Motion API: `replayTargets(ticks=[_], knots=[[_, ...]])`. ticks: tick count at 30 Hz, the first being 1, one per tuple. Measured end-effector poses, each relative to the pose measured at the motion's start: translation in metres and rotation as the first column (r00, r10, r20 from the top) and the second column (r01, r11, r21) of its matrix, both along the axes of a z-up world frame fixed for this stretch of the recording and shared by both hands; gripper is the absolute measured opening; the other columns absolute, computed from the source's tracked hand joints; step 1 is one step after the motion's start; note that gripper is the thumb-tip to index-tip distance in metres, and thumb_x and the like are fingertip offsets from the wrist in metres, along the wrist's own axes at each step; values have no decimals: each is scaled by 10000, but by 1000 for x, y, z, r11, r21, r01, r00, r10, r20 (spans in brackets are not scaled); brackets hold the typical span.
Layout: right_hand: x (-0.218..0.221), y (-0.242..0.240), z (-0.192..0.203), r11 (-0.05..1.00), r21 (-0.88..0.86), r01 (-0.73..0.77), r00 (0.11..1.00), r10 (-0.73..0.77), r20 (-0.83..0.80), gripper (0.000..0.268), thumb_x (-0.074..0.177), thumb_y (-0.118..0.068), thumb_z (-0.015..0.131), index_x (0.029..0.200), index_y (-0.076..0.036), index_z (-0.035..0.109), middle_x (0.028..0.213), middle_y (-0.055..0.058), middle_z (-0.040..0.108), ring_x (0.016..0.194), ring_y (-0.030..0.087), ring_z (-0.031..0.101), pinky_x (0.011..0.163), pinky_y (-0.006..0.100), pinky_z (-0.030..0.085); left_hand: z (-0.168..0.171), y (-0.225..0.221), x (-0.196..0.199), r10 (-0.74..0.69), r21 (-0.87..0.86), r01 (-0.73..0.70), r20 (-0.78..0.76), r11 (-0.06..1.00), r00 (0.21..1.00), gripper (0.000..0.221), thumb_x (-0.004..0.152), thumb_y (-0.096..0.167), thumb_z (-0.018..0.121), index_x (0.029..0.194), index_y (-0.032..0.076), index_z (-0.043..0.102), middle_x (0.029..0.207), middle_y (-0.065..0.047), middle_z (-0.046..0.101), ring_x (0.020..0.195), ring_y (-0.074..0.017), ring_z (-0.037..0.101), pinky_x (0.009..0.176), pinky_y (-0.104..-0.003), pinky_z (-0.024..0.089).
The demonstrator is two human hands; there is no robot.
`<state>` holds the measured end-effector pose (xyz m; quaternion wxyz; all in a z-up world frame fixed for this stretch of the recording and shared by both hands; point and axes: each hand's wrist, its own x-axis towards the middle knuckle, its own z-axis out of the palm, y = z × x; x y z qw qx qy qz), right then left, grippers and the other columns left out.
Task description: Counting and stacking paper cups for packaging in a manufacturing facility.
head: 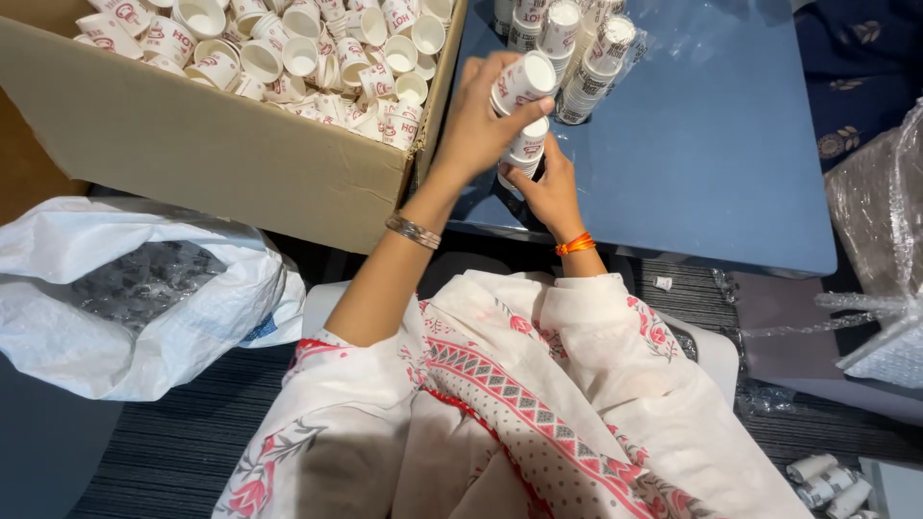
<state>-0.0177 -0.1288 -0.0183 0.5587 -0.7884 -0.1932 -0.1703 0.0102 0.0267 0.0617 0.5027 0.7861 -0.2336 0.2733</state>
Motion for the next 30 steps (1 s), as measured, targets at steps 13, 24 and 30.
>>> replayTargets(ticks=[13,24,30], knots=[[2,-2,-6,1000,7,5,1000,-5,21,436,896,-65,708,1315,-28,593,1170,124,748,1099,269,742,968,360,556,-74,-10,-4,-35,116,45,-88,992,995,716,894,471,786,1335,-7,486,1309,-273,569,1200,-428,585,994,-477,487],[-4,-1,2,1000,-25,1,1000,-1,-5,497,886,-226,848,1259,-21,592,1134,116,738,1056,209,724,945,354,551,28,220,136,750,813,-364,-129,455,649,249,887,166,622,1032,-3,733,1017,-263,715,959,-411,713,817,-495,564],[0,-1,3,1000,-18,-12,1000,12,21,504,874,-231,848,1252,-19,591,1119,109,733,1036,212,712,939,356,547,1,264,170,862,915,-178,-255,362,439,410,800,208,692,1170,33,688,1286,-210,653,1182,-380,635,976,-523,477]])
